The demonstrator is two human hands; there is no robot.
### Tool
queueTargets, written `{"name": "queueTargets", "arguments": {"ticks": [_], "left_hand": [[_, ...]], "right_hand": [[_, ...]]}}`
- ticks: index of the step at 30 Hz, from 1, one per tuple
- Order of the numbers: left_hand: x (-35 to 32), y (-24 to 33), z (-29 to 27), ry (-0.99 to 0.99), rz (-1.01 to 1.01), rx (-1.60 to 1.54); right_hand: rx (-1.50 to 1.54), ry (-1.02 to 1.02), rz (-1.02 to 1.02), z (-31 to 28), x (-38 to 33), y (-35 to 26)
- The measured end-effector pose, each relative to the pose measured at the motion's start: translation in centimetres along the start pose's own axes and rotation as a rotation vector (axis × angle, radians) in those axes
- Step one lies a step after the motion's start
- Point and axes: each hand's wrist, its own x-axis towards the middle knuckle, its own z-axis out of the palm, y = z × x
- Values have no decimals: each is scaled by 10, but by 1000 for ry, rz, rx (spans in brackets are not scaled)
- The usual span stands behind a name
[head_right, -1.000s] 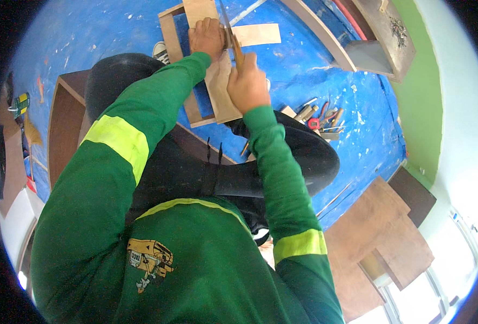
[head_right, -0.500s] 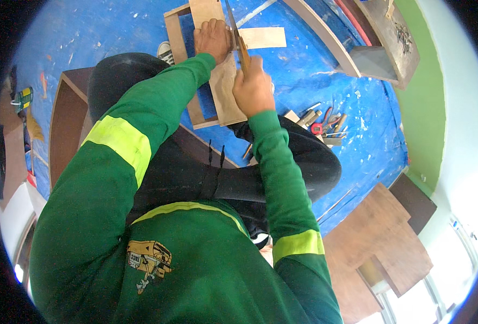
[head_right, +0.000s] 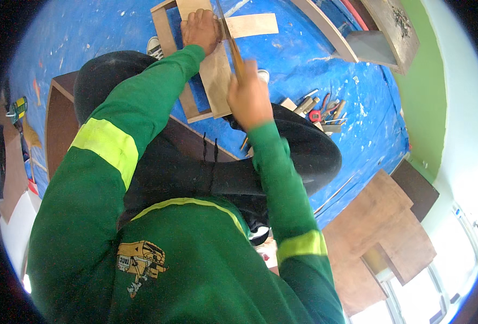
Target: The person sits on the floor and assembles small wooden pieces into a drawer-like structure. They use a hammer to tap pieces together, a hand saw to cut a piece of wood, and a pencil to mark measurements. The person repeatedly fits and adjusts the wooden components.
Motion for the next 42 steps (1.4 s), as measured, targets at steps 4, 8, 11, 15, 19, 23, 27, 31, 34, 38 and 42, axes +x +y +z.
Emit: {"name": "queueTargets", "arguments": {"ticks": [4, 8, 11, 15, 19, 23, 27, 31, 34, 38, 42], "left_hand": [[1, -3, 2, 54, 11, -3], [1, -1, -4, -1, -32, -6], [-1, 2, -4, 10, -20, -11], [-4, 1, 1, 5, -7, 11], [0, 2, -1, 37, 17, 17], [1, -1, -2, 52, -6, -23], [-2, -3, 0, 40, 2, -1], [-3, 0, -3, 3, -2, 64], [-1, 2, -7, -34, -26, 27], [1, 0, -4, 21, -13, 14], [3, -2, -4, -23, 21, 32]], "right_hand": [[-4, 24, 21, 20, 45, -6], [34, -49, 38, -22, -31, -14], [84, -33, 72, -63, -95, -36], [53, -23, 6, -36, -57, -15], [9, 9, 26, 13, 37, 0], [63, 38, -7, -2, -7, 3], [181, 18, 109, -23, -61, 0], [174, 93, 78, -26, -66, 2], [148, 101, 111, -42, -54, -5], [101, 104, 112, -77, -29, 21], [-133, 47, -108, -146, 1, 56]]}}
